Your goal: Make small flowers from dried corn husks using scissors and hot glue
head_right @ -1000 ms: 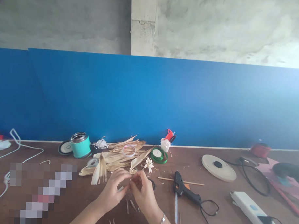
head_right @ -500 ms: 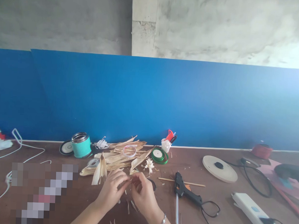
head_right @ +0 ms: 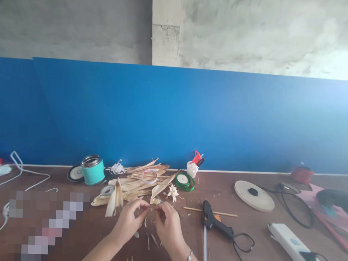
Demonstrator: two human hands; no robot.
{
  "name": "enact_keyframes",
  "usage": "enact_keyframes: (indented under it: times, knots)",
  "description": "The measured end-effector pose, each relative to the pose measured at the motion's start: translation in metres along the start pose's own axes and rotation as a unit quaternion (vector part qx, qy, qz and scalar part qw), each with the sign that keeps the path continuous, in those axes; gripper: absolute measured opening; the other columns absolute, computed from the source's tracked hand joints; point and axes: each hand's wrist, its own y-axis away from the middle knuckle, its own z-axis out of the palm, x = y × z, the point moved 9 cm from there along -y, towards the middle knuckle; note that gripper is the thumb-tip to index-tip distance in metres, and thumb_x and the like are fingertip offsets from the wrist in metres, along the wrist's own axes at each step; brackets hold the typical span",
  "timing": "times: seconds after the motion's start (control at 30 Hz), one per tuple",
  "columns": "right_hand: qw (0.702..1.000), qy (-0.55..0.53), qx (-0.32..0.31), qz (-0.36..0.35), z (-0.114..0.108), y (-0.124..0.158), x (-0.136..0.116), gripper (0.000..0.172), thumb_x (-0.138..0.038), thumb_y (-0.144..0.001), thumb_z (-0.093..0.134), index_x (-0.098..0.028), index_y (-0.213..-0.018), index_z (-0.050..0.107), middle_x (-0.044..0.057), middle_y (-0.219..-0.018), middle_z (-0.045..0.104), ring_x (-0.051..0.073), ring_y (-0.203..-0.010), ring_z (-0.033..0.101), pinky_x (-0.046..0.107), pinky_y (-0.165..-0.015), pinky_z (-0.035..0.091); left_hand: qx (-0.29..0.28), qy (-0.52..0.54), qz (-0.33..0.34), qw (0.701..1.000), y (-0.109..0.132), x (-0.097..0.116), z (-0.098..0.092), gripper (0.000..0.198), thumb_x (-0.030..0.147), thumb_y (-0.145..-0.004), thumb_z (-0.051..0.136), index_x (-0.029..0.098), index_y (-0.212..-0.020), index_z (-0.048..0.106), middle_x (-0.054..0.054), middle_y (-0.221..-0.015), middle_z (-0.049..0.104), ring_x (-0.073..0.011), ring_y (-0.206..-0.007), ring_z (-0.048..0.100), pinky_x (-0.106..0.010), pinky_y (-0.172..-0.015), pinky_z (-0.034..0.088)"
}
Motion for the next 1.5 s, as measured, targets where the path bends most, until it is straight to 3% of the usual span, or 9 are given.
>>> enact_keyframes:
  times: [0.33,0.57,0.77,1.1,1.5]
  knots:
    - [1.000,0.025,0.005,0.010,-0.002,0.001,0.002,0.013,-0.012,-0.076,0.050,-0.020,-0.073,0.059,0.003,-0.069,0.065,0.018,-0.063,0.061,0.025,-0.060,0.044,0.015,0.015,0.016,1.000,0.000,0.003,-0.003,0.015,0.014,-0.078,0.056,0.022,-0.086,0.065,-0.004,-0.081,0.069,-0.0215,-0.081,0.064,-0.034,-0.076,0.051]
    - [0.997,0.053,-0.016,-0.053,0.005,0.003,-0.006,0.016,-0.010,-0.080,0.047,-0.019,-0.077,0.059,0.003,-0.073,0.064,0.017,-0.066,0.060,0.024,-0.061,0.045,0.000,-0.012,0.078,0.997,0.002,0.022,0.000,0.012,0.019,-0.080,0.062,0.023,-0.090,0.066,-0.005,-0.089,0.067,-0.0223,-0.090,0.060,-0.038,-0.082,0.048]
    - [0.995,0.066,-0.022,-0.076,0.007,0.004,-0.010,0.018,-0.008,-0.082,0.045,-0.020,-0.080,0.058,0.002,-0.074,0.063,0.016,-0.067,0.060,0.023,-0.062,0.044,0.001,-0.033,0.075,0.997,0.003,0.022,0.001,0.012,0.012,-0.080,0.057,0.022,-0.078,0.064,-0.004,-0.085,0.066,-0.0215,-0.087,0.060,-0.037,-0.080,0.047]
    - [0.996,0.064,0.008,-0.065,0.001,0.003,-0.009,0.014,-0.011,-0.082,0.046,-0.019,-0.077,0.056,0.002,-0.071,0.062,0.016,-0.064,0.060,0.022,-0.059,0.044,0.003,-0.013,0.054,0.998,0.002,0.018,-0.002,0.011,0.014,-0.077,0.059,0.022,-0.081,0.065,-0.005,-0.088,0.065,-0.0227,-0.090,0.059,-0.038,-0.082,0.046]
    - [0.994,0.048,-0.012,-0.097,0.003,0.004,-0.017,0.018,-0.009,-0.083,0.047,-0.020,-0.085,0.061,0.003,-0.077,0.063,0.015,-0.067,0.061,0.022,-0.061,0.046,0.005,-0.008,0.052,0.999,0.002,0.014,0.001,0.012,0.016,-0.080,0.056,0.022,-0.077,0.066,-0.005,-0.085,0.065,-0.0218,-0.088,0.060,-0.037,-0.081,0.047]
